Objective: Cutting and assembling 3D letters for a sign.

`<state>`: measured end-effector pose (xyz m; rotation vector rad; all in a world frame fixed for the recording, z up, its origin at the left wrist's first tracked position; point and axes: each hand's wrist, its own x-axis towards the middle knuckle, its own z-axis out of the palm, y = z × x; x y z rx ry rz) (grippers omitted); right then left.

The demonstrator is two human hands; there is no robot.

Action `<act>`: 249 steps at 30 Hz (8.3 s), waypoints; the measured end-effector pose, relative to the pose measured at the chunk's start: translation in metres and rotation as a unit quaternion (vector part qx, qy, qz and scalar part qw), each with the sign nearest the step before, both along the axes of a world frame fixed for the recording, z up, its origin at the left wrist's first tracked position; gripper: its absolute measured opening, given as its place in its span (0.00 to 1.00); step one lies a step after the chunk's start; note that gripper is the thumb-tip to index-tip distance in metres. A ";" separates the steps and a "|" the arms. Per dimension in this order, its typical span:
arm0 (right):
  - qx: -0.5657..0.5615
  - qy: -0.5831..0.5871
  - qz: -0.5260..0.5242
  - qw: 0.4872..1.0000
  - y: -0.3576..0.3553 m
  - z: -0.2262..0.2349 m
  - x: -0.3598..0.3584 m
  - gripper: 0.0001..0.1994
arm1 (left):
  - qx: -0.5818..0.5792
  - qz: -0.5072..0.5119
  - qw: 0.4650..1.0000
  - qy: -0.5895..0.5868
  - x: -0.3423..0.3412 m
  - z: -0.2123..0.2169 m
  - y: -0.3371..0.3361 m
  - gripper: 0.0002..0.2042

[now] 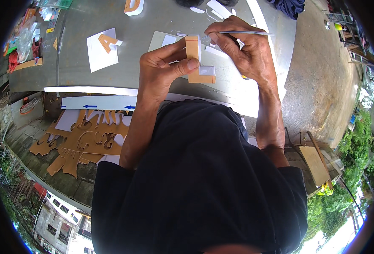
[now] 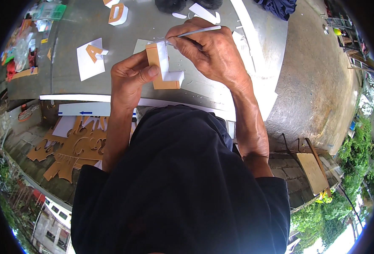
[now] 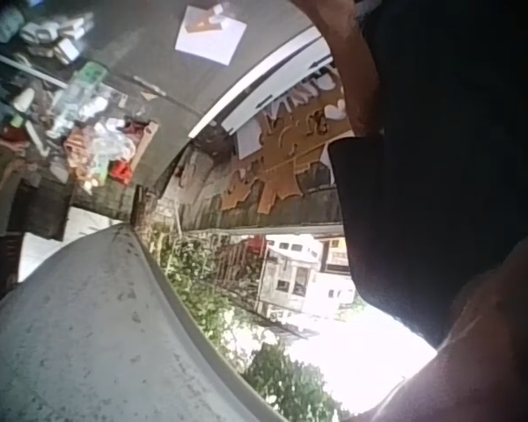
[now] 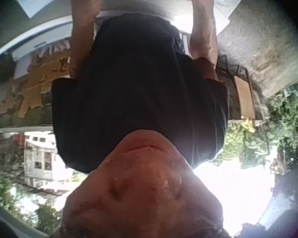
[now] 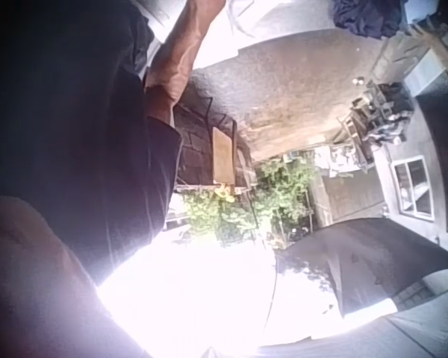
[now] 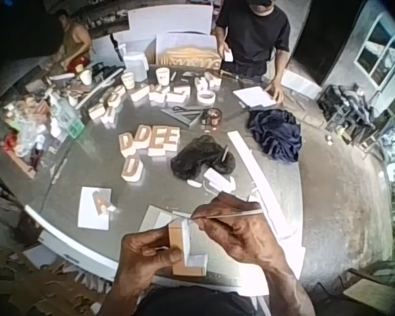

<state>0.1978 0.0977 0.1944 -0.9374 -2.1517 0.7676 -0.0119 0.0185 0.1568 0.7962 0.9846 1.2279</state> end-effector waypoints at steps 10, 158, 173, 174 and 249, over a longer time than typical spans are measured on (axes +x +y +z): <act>0.062 0.019 -0.027 0.998 -0.004 -0.011 -0.003 0.06 | -0.001 -0.001 1.000 -0.010 0.002 0.001 0.003 0.27; -0.253 0.203 -0.138 0.936 -0.076 -0.036 0.011 0.11 | -0.034 0.092 0.992 -0.082 -0.012 -0.028 0.009 0.28; -0.132 0.136 -0.119 0.975 -0.072 -0.044 0.002 0.07 | -0.043 0.103 0.993 -0.039 -0.009 -0.027 0.008 0.28; -0.122 0.127 -0.117 0.977 -0.071 -0.044 0.002 0.07 | -0.044 0.104 0.993 -0.039 -0.009 -0.027 0.008 0.28; -0.137 0.161 -0.139 0.967 -0.066 -0.038 0.005 0.07 | 0.069 0.050 0.995 0.053 -0.013 -0.030 0.008 0.33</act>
